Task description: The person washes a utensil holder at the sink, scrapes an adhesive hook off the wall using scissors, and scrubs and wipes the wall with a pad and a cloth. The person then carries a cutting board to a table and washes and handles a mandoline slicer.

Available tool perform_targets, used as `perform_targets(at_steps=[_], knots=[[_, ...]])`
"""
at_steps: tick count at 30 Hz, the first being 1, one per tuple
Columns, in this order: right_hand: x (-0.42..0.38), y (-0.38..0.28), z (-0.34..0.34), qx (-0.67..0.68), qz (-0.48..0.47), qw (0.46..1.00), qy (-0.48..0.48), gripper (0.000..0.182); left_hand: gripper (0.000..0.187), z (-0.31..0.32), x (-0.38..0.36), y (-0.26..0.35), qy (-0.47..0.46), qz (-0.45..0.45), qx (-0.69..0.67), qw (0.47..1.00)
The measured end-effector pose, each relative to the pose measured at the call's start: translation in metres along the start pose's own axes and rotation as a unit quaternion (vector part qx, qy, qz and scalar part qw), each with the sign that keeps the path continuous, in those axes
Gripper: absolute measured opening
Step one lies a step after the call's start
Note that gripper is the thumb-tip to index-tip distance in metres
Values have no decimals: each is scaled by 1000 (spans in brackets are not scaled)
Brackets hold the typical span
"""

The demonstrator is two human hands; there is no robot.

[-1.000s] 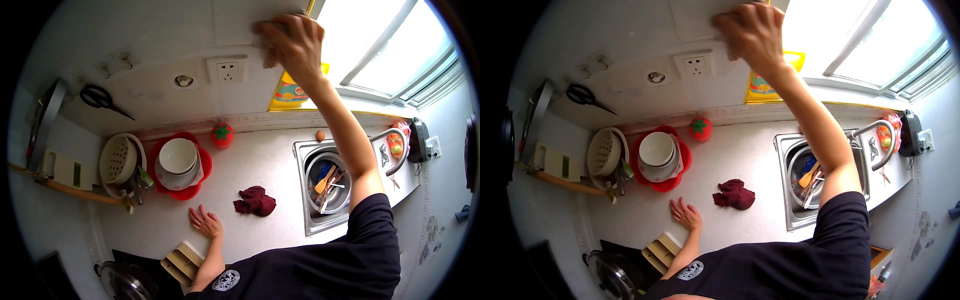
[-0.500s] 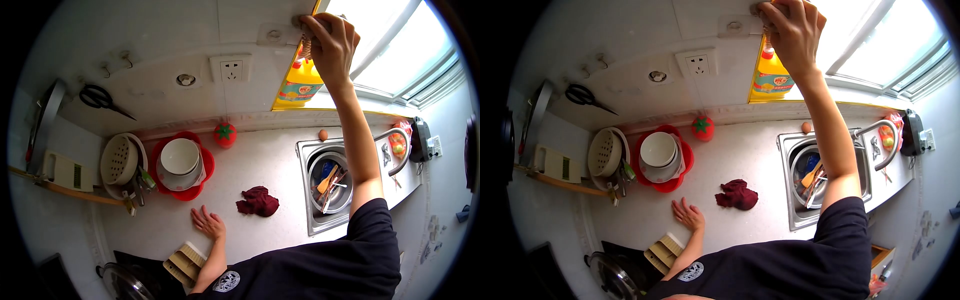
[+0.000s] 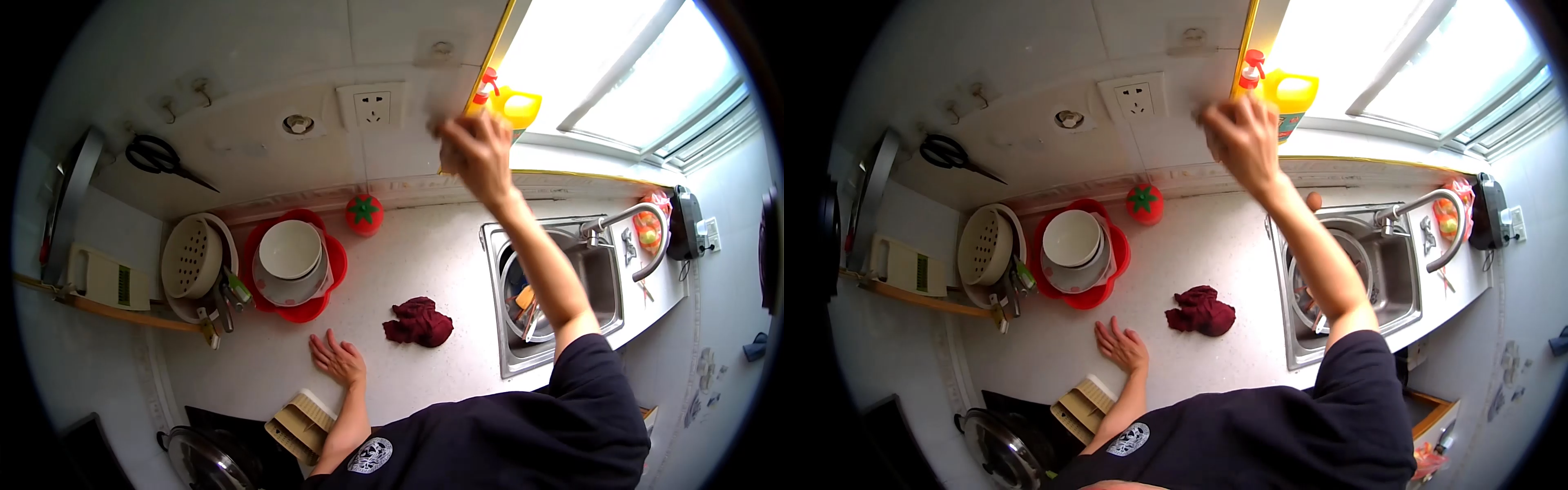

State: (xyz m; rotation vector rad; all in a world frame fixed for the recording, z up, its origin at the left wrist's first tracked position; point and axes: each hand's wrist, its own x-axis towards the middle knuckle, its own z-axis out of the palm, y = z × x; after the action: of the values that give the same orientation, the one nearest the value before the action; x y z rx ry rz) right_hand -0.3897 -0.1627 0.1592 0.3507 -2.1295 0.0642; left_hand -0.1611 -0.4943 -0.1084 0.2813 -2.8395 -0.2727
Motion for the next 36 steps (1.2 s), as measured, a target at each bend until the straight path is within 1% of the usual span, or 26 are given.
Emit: perform_targets(at_steps=[1,2,3,4,5,7,8,10,11,13,14,15,16,17,18,19,20,22,24,27,30,33,36], knots=[[-27,-10,3,35,29,998,-37,15,45,0,0,1,0,0,0,1000],[-65,-15,8,74,59,992,-80,17,45,2,0,1,5,1,2,1000],[-96,-27,5,112,113,980,-118,24,45,5,0,0,10,3,6,1000],[-129,-34,6,123,146,971,-146,31,45,6,-1,-2,13,5,11,1000],[-161,-41,6,120,184,957,-191,36,44,5,0,-1,11,7,9,1000],[-218,-53,14,109,238,939,-221,36,44,2,-1,0,6,10,9,1000],[-242,-57,17,98,272,922,-256,39,43,3,-2,1,15,14,4,1000],[-276,-65,24,42,289,922,-254,46,41,3,-2,1,35,22,-3,999],[-289,-69,27,50,323,906,-269,53,40,3,2,2,26,12,-53,998],[-298,-74,30,39,337,909,-243,55,38,-10,7,18,5,-11,-155,988],[-301,-75,33,35,343,910,-230,55,33,-15,15,32,0,4,-222,975],[-300,-75,35,37,350,907,-230,55,29,-31,35,62,-7,17,-288,957],[-298,-75,36,38,357,904,-231,55,24,-54,61,101,-72,-34,-447,891],[-297,-75,35,37,365,900,-234,55,19,-81,90,141,-135,-85,-590,792],[-298,-76,33,37,369,897,-241,54,19,-102,118,172,-182,-49,-655,732],[-297,-75,35,35,372,895,-242,54,25,-124,146,202,-213,9,-702,679],[-296,-74,36,33,374,894,-244,53,30,-138,171,229,-241,19,-728,641],[-296,-74,34,39,382,888,-252,53,32,-163,215,274,-289,17,-798,528],[-292,-71,35,42,389,883,-259,53,33,-179,246,310,-315,-1,-862,397],[-291,-71,35,45,400,873,-276,53,37,-185,265,334,-356,-62,-899,248],[-291,-70,36,48,405,869,-280,54,38,-188,263,338,-345,-107,-915,183],[-288,-70,35,51,408,866,-284,56,41,-195,263,336,-325,-130,-932,98],[-288,-70,35,50,408,865,-289,55,42,-197,264,333,-329,-135,-930,91]])
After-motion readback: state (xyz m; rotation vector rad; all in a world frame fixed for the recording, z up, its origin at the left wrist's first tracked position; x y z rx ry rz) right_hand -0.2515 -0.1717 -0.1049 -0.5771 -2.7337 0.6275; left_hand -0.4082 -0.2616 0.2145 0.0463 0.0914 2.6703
